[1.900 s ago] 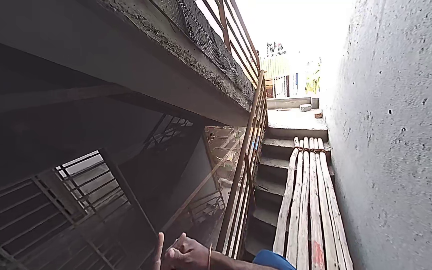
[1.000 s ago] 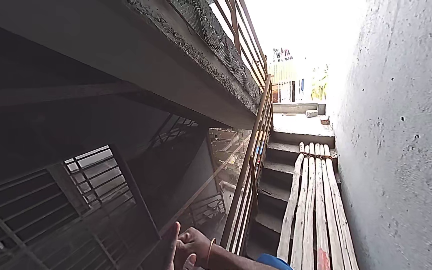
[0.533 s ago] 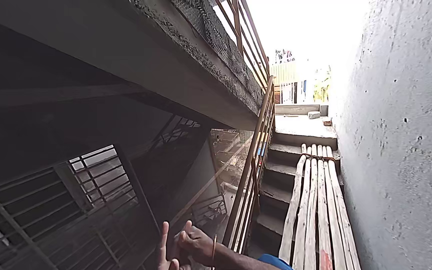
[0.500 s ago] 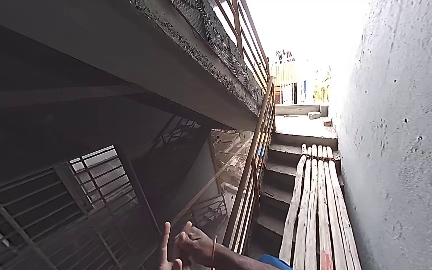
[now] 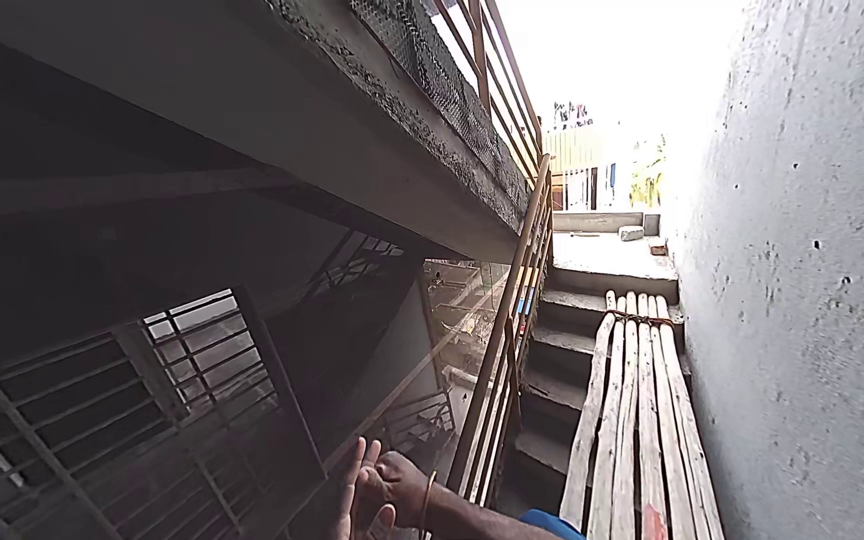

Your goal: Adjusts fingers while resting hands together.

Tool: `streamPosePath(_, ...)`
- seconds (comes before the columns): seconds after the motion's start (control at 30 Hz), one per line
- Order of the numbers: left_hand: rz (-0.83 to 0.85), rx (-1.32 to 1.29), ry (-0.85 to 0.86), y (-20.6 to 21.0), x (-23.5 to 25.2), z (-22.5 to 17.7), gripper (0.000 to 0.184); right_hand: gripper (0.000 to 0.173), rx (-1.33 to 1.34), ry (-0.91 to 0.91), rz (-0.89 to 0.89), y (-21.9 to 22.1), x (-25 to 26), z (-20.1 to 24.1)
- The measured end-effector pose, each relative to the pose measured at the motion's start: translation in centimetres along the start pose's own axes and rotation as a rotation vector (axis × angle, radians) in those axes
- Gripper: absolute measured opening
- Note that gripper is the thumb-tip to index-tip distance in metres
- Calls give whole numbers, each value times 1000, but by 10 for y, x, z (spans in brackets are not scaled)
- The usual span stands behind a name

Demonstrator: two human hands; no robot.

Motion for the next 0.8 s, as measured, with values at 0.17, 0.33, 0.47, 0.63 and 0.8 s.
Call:
streamPosePath(0.17,-26,50,-27,-1,2,2,92,42,46,-57,-73,2,0,-6)
streamPosePath(0.33,-54,303,-21,-2,4,1,92,43,26,-140,-128,4,0,-9)
streamPosePath(0.47,-71,572,56,-2,5,0,92,34,260,-148,-171,7,1,-13)
streamPosePath(0.63,-59,241,83,8,4,-3,105,43,549,-128,-178,6,3,-12)
streamPosePath(0.8,-33,-132,225,13,5,1,108,49,544,-160,-96,5,3,-6)
Point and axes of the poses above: each hand's wrist, its own x-axis towards the middle knuckle, its own y-axis out of the palm, z = x × y, the point moved 3 cm from there along x, towards the middle knuckle, and after that the axes turned 8 degrees about z, right-handed, at the moved point
